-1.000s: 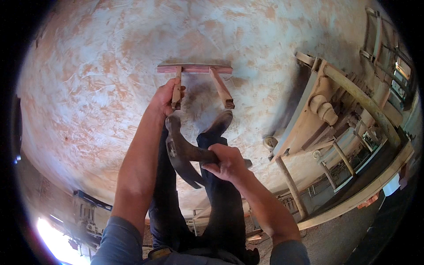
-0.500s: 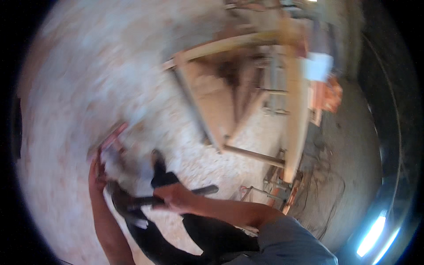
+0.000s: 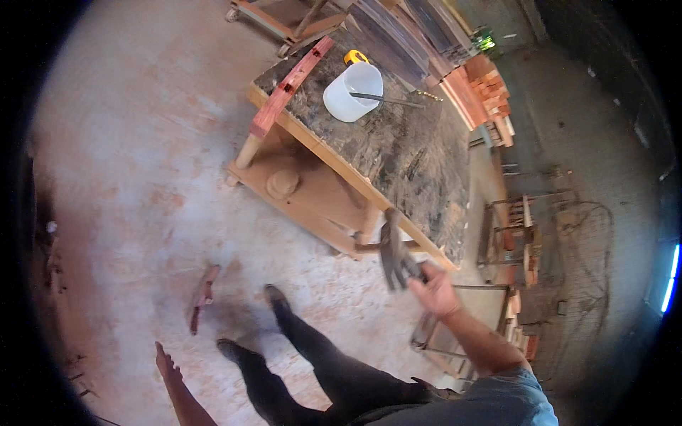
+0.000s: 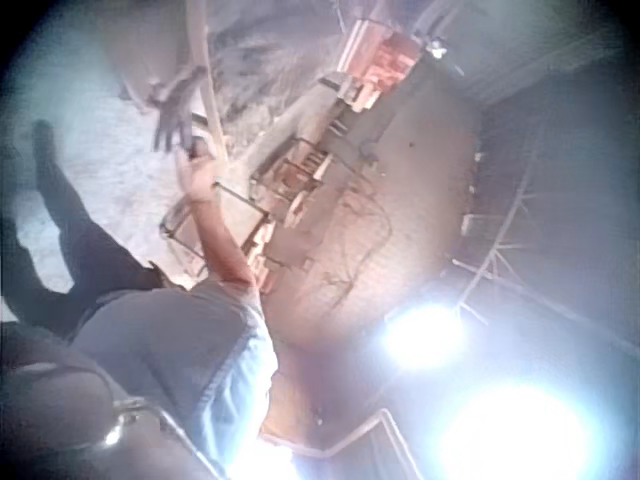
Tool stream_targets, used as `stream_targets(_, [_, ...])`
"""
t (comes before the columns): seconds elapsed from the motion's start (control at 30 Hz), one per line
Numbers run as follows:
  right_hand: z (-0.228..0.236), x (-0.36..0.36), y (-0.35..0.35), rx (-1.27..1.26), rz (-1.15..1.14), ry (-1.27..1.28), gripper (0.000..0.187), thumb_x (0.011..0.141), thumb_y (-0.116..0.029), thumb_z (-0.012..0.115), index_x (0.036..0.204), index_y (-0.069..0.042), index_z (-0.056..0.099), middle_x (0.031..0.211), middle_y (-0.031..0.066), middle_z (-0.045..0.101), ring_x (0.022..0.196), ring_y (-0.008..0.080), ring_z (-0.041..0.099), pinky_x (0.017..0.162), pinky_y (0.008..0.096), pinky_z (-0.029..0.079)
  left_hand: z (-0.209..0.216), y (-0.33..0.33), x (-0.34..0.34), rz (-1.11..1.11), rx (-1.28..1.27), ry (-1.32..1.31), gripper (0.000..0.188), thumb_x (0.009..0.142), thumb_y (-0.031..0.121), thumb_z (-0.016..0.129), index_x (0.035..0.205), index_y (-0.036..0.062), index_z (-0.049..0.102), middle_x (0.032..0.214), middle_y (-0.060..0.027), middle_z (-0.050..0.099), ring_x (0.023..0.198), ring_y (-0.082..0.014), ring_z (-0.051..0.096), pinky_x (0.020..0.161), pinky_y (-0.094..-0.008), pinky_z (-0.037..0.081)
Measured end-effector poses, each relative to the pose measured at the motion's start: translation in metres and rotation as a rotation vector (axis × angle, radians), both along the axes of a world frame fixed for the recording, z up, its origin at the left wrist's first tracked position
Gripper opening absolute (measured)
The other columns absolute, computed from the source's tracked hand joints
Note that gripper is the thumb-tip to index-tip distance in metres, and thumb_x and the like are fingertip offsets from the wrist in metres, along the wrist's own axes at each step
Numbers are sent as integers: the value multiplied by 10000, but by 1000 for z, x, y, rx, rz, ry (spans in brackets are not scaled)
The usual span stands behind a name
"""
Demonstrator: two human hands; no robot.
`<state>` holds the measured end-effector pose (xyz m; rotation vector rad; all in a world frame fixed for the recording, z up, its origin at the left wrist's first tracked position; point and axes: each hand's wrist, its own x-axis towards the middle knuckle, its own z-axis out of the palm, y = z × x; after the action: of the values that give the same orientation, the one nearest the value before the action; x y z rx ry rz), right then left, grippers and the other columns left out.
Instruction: The person measures a wooden frame with a tape measure, then uses a hammer to drive nails into the frame to attach smaller wooden pieces. The person repeatedly measures and hammers nails into different sections of the frame.
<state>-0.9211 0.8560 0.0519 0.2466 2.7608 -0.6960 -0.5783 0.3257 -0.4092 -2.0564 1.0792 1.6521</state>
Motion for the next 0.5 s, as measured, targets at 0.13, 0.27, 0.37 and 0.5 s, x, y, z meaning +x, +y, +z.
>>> stream_targets(0.13, [-15,-61,74,359,67,239,397,789,-330,693,991,4,623,791,190,652,699,291,635,663,381,486,171,-27,-136,-87,-353,613,518,908,311,577,1330,34,459,1011,-47,560,836,-122,531,736,-253,441])
stream_targets(0.27, [-14,-107,89,442,19,207,411,784,-412,692,982,-57,627,784,197,656,756,386,642,671,434,503,370,28,-328,-423,-518,912,517,926,168,579,1358,-59,408,1248,-160,548,1122,-212,547,962,-317,436])
stream_targets(0.37, [-21,-127,112,428,64,255,383,786,-399,702,978,-78,617,754,177,658,729,372,647,653,441,502,417,85,-431,-849,-675,1001,587,886,218,644,1339,-76,413,1227,-203,565,1118,-233,562,935,-329,457])
stream_targets(0.5, [-21,-152,122,390,201,277,348,791,-327,709,999,-72,595,868,163,633,804,377,624,686,446,496,439,152,-505,-1311,-1105,634,623,818,296,685,1301,-31,464,1198,-241,576,1128,-327,564,932,-392,454])
